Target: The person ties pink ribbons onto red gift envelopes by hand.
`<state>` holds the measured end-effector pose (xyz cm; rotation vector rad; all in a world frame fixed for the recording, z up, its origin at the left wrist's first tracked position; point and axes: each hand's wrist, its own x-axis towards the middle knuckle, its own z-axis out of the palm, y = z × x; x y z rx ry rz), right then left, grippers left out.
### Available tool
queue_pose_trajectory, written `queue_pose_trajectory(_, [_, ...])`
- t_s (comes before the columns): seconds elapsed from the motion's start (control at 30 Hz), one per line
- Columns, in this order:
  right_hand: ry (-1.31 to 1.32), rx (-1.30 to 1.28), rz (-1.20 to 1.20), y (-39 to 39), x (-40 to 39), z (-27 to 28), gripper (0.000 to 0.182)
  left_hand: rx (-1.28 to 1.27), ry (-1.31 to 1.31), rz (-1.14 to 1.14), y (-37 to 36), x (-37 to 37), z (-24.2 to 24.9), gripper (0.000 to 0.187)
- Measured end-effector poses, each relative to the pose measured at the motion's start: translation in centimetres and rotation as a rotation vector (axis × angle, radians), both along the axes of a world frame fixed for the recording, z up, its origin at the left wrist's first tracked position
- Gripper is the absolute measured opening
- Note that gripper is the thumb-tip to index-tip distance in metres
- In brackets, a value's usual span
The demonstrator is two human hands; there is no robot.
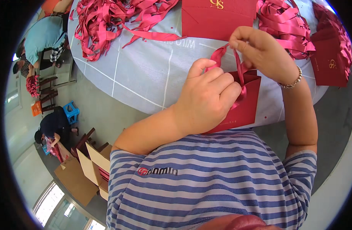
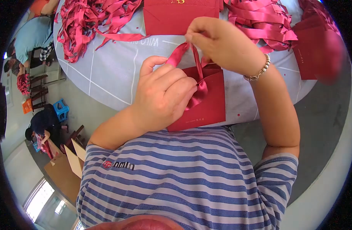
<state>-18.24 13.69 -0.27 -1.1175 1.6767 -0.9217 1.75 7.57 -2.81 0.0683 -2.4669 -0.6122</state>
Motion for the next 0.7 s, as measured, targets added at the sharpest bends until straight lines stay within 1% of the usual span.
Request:
queue_pose_trajectory(0.03, [0.0, 0.0, 0.0, -0.3, 0.2, 0.1, 0.016, 0.003, 0.007, -0.002, 0.0, 0.0, -0.1, 0.017])
queue_pose_trajectory(0.1, [-0.211, 0.062, 0.013, -0.8, 0.5, 0.1, 0.016, 0.009, 0.012, -0.001, -0.1, 0.0, -0.2, 0.018])
queue_pose_trajectory(0.13, [-0.213, 0.065, 0.015, -0.9, 0.4, -0.2, 0.016, 0.026, -0.005, 0.008, -0.2, 0.0, -0.2, 0.018])
queue_pose_trajectory(0.2, [-0.052, -0.015, 0.096, -1.2, 0.2, -1.1, 0.017, 0.046, -0.029, 0.015, -0.4, -0.1, -0.2, 0.019])
queue_pose_trajectory(0.27, [-0.083, -0.025, 0.082, -1.3, 0.6, -1.5, 0.018, 0.14, -0.043, -0.005, -0.7, -0.2, -0.3, 0.017])
queue_pose_trajectory(0.33, [0.042, -0.005, 0.104, -1.4, 0.8, -1.6, 0.019, 0.182, -0.074, -0.024, -1.0, -0.3, -0.3, 0.015])
queue_pose_trajectory(0.37, [0.04, -0.006, 0.101, -1.4, 0.7, -2.2, 0.019, 0.22, -0.095, -0.037, -1.1, -0.4, -0.2, 0.014])
queue_pose_trajectory(0.43, [0.322, -0.269, 0.124, -1.3, 0.1, -4.1, 0.02, 0.222, -0.109, -0.053, -1.2, -0.4, -0.2, 0.012])
queue_pose_trajectory(0.47, [0.322, -0.27, 0.121, -1.7, -0.7, -4.8, 0.02, 0.226, -0.123, -0.064, -1.2, -0.4, -0.2, 0.01])
queue_pose_trajectory(0.53, [0.479, -0.369, 0.006, -2.5, -1.6, -4.9, 0.02, 0.257, -0.119, -0.098, -0.9, -0.5, -0.2, 0.01])
queue_pose_trajectory(0.57, [0.325, -0.191, -0.084, -2.6, -2.1, -4.6, 0.018, 0.288, -0.112, -0.13, -0.7, -0.6, -0.2, 0.009])
queue_pose_trajectory(0.6, [0.326, -0.193, -0.087, -2.5, -1.7, -4.0, 0.018, 0.286, -0.112, -0.133, -0.7, -0.6, -0.1, 0.009])
queue_pose_trajectory(0.67, [0.208, -0.178, -0.26, -2.2, -0.9, -3.3, 0.013, 0.265, -0.132, -0.108, -0.7, -0.7, 0.0, 0.009])
queue_pose_trajectory(0.7, [0.209, -0.178, -0.265, -2.0, -0.8, -3.2, 0.013, 0.265, -0.133, -0.113, -0.8, -0.7, -0.1, 0.009])
